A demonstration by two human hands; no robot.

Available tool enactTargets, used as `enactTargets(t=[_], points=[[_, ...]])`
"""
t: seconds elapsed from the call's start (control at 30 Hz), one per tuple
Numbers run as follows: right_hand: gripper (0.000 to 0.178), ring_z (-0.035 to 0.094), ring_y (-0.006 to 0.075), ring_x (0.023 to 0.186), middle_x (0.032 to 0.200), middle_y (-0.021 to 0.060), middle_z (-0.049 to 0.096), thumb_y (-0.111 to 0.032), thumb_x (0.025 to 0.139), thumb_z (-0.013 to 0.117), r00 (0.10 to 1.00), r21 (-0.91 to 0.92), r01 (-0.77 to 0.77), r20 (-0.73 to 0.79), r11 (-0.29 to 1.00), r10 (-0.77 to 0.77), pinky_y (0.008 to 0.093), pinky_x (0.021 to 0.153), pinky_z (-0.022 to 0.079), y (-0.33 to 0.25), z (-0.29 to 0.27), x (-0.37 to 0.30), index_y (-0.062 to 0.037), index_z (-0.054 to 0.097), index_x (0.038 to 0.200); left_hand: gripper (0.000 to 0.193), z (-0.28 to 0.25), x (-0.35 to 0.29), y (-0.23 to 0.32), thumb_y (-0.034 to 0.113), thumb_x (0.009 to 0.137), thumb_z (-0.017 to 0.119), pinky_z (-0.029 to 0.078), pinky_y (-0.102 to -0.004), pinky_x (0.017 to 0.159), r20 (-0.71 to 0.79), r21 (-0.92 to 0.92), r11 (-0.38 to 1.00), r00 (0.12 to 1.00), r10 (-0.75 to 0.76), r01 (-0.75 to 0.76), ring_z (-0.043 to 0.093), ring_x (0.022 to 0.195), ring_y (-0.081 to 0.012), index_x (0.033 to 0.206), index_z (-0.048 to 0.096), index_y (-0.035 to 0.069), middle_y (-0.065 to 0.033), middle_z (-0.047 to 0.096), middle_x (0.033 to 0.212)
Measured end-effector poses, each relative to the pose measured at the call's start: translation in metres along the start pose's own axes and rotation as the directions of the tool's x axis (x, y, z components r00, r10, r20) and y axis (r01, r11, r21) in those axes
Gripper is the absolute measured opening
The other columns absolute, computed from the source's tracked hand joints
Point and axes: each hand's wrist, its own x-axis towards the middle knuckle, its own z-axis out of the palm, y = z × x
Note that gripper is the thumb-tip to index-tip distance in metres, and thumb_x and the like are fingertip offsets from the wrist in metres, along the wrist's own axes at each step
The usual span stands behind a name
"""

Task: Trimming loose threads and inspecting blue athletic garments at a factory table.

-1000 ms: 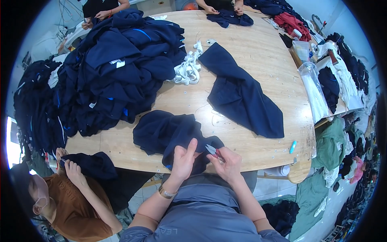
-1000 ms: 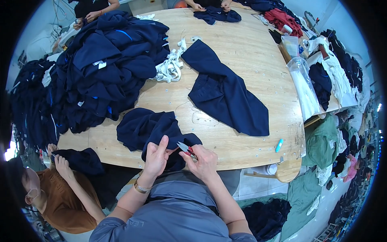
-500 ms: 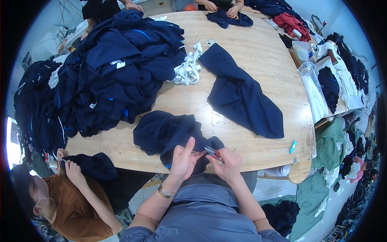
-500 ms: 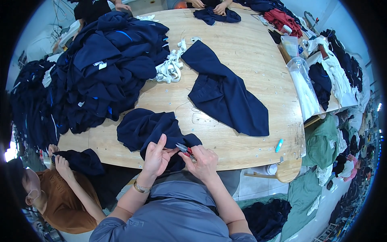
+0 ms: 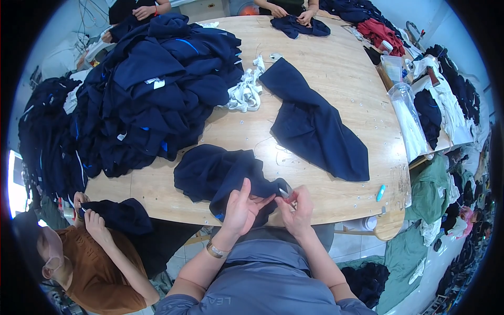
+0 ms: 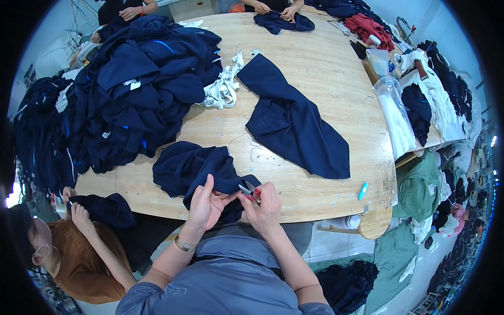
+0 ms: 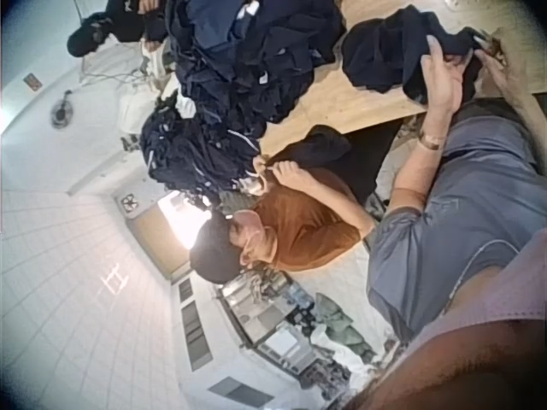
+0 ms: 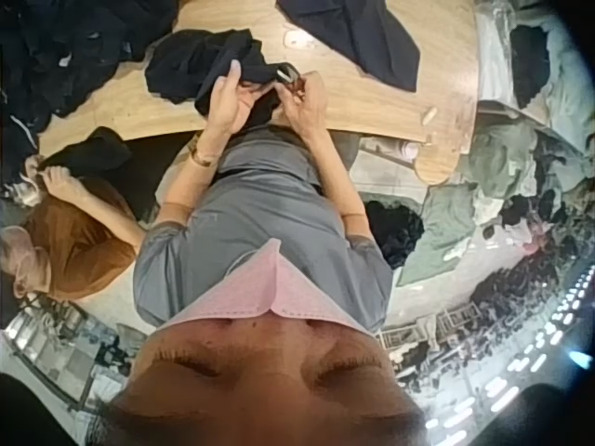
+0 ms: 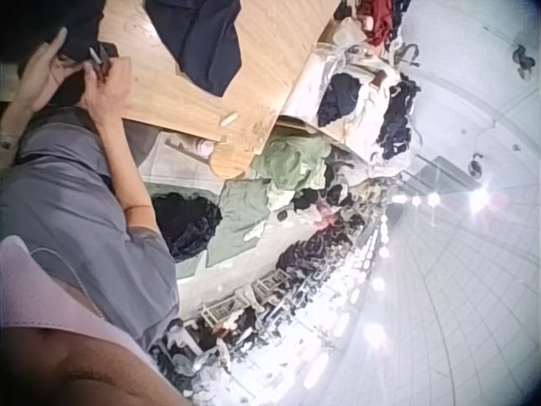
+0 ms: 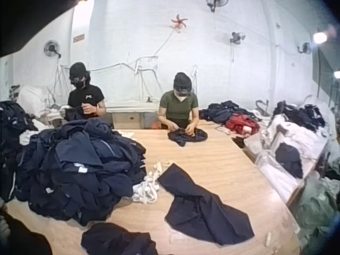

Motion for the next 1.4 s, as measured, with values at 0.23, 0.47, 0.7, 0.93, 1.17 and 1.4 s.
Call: enactTargets(t=[0.23,0.47,0.7,0.93,1.17,1.4], points=[[0.031,0.049,0.023,0.075,0.09,0.0154,0.051,-0.001,0.069,0.069,0.969,0.197,0.227,0.056,0.954,-0.242,0.031,0.064,0.042,0.009,0.01,0.02,-0.0033,0.043,0.086,0.042,-0.008,-0.002,0.012,0.036,0.096,0.038,0.048,-0.0371,0.086,0.188,0.076,0.993,0.976,-0.107,0.094,0.059,0.097,-0.0245,0.107,0.053,-0.001,-0.0161,0.059,0.105],[0.021,0.035,0.0029,0.068,0.075,-0.0043,0.039,-0.001,0.089,0.051,0.91,0.795,-0.41,0.32,0.447,0.265,0.0169,0.062,0.03,0.004,-0.006,0.036,-0.0111,0.034,0.08,0.03,-0.003,0.001,0.036,0.019,0.087,0.058,0.047,-0.0284,0.078,0.135,0.857,0.476,0.977,0.164,-0.198,0.056,0.097,-0.0186,0.11,0.057,0.001,-0.0137,0.057,0.109],[0.022,0.035,0.0028,0.067,0.073,-0.0051,0.038,-0.001,0.088,0.052,0.886,0.84,-0.459,0.407,0.288,0.223,0.0172,0.062,0.031,0.002,-0.014,0.04,-0.0123,0.035,0.08,0.034,-0.011,0.027,0.026,0.025,0.089,0.054,0.024,-0.0419,0.104,0.439,0.894,0.066,0.896,0.062,-0.442,0.037,0.125,-0.0351,0.117,0.054,0.005,-0.019,0.05,0.123],[0.019,0.044,0.0046,0.069,0.076,-0.0009,0.048,-0.007,0.088,0.055,0.952,0.651,-0.307,0.214,0.694,0.221,0.0186,0.062,0.036,0.008,-0.012,0.045,-0.008,0.037,0.08,0.016,-0.009,0.033,0.027,0.016,0.095,0.045,0.032,-0.0158,0.073,0.301,0.369,0.898,0.945,0.128,-0.239,0.037,0.077,-0.0001,0.083,0.05,0.008,0.0079,0.046,0.079],[0.022,0.043,0.0047,0.062,0.074,0.0002,0.048,-0.006,0.081,0.063,0.98,0.59,-0.197,0.139,0.783,0.142,0.0194,0.055,0.036,-0.006,-0.01,0.038,-0.0053,0.042,0.084,0.018,-0.01,0.033,0.027,0.02,0.097,0.043,0.031,-0.0162,0.07,0.188,0.369,0.902,0.968,0.165,-0.225,0.034,0.073,-0.0001,0.083,0.048,0.01,0.0087,0.04,0.076],[0.029,0.039,0.0112,0.047,0.059,0.0034,0.044,-0.017,0.078,0.068,0.989,0.305,-0.051,0.145,0.951,0.007,0.0243,0.045,0.034,-0.022,-0.017,0.041,-0.0056,0.042,0.078,0.02,-0.006,0.03,0.026,0.021,0.096,0.044,0.029,-0.0167,0.069,0.157,0.385,0.9,0.975,0.154,-0.204,0.033,0.072,-0.0006,0.08,0.048,0.011,0.0087,0.039,0.076]])
